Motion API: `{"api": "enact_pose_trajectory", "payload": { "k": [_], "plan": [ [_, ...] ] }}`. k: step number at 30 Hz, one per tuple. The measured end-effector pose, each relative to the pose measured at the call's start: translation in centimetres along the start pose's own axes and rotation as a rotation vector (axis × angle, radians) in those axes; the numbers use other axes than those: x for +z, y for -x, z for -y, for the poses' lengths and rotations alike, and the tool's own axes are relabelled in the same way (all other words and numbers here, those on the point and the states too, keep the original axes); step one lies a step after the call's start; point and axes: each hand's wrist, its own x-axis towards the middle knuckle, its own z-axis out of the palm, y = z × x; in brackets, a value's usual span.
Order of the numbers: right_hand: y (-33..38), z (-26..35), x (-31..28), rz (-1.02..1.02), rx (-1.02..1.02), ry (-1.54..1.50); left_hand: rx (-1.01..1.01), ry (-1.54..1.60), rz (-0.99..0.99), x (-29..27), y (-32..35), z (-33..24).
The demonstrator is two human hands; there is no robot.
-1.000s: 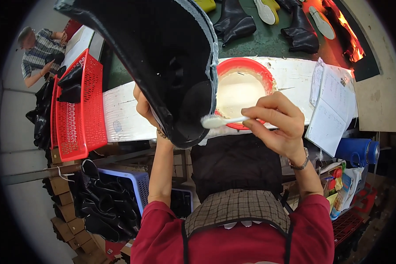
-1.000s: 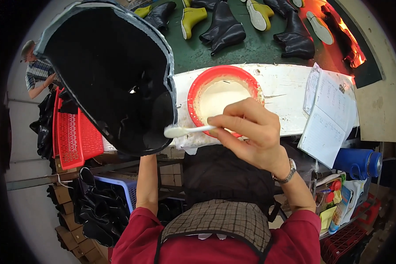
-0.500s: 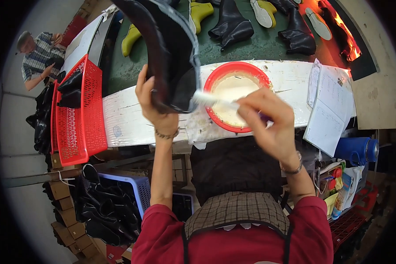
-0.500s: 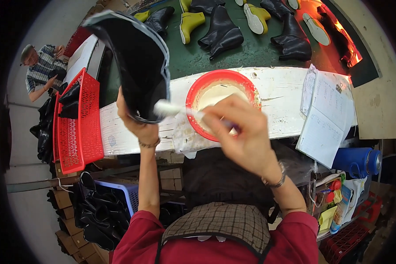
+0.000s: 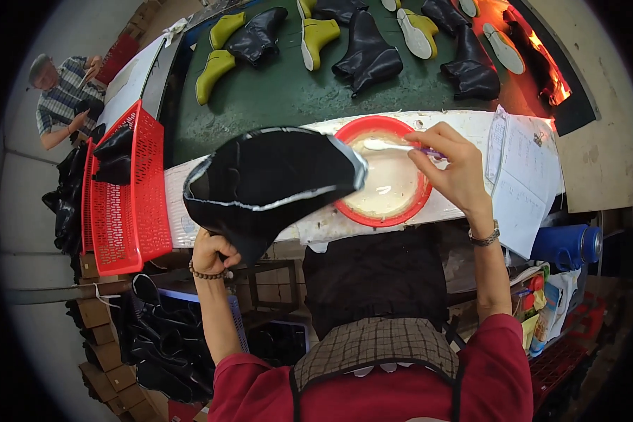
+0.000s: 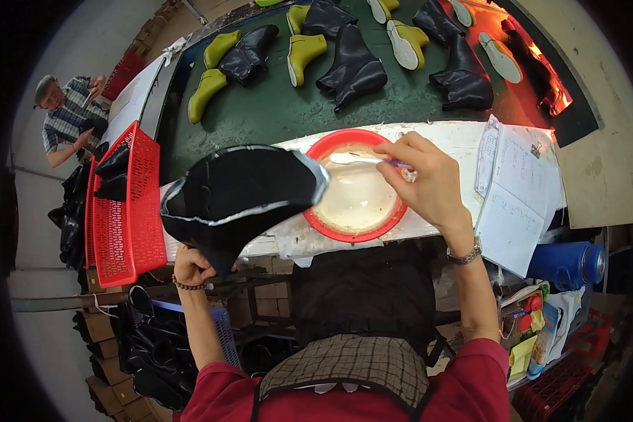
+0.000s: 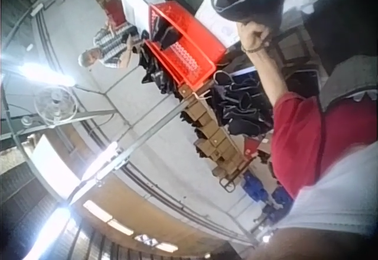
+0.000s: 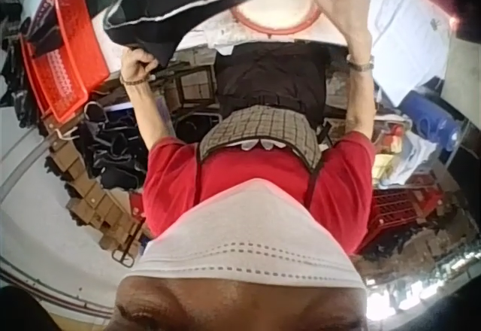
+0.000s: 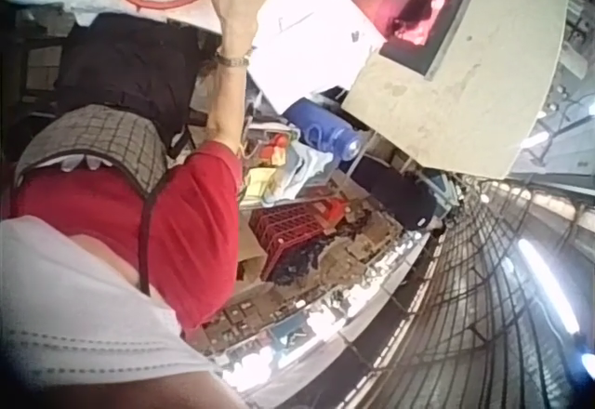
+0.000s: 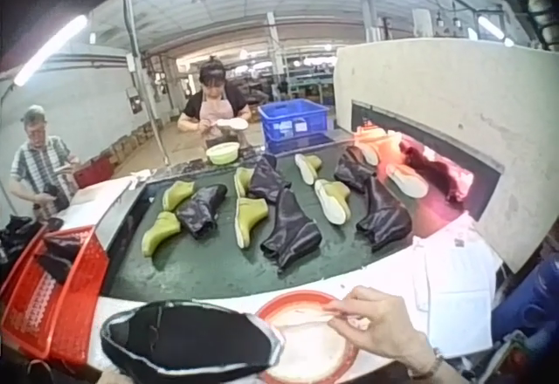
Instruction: Applying glue to the edges and soles of black leather boots using a brush and adhesive.
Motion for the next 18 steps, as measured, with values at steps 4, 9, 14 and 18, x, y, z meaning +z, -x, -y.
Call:
{"api": "enact_pose_trajectory", "payload": {
  "k": [4,9,14,18],
  "plan": [
    [-1.5,1.0,0.0,-0.044,-0.212,-0.440,-0.009,0.226,0.240,0.8,-0.5,1.8],
    [-1.9,0.7,0.7,-0.046,-0.236,-0.529,0.133,0.408,0.288,-2.1,-1.3,4.0],
    [-0.5,-0.3,0.4,0.027,-0.142,-0.527,0.237,0.366,0.467,-2.6,-1.7,3.5],
    [-2.8,1.1,0.3,0.048,-0.286,-0.507,0.144,0.265,0.366,-0.7,-1.5,2.8]
  ]
}}
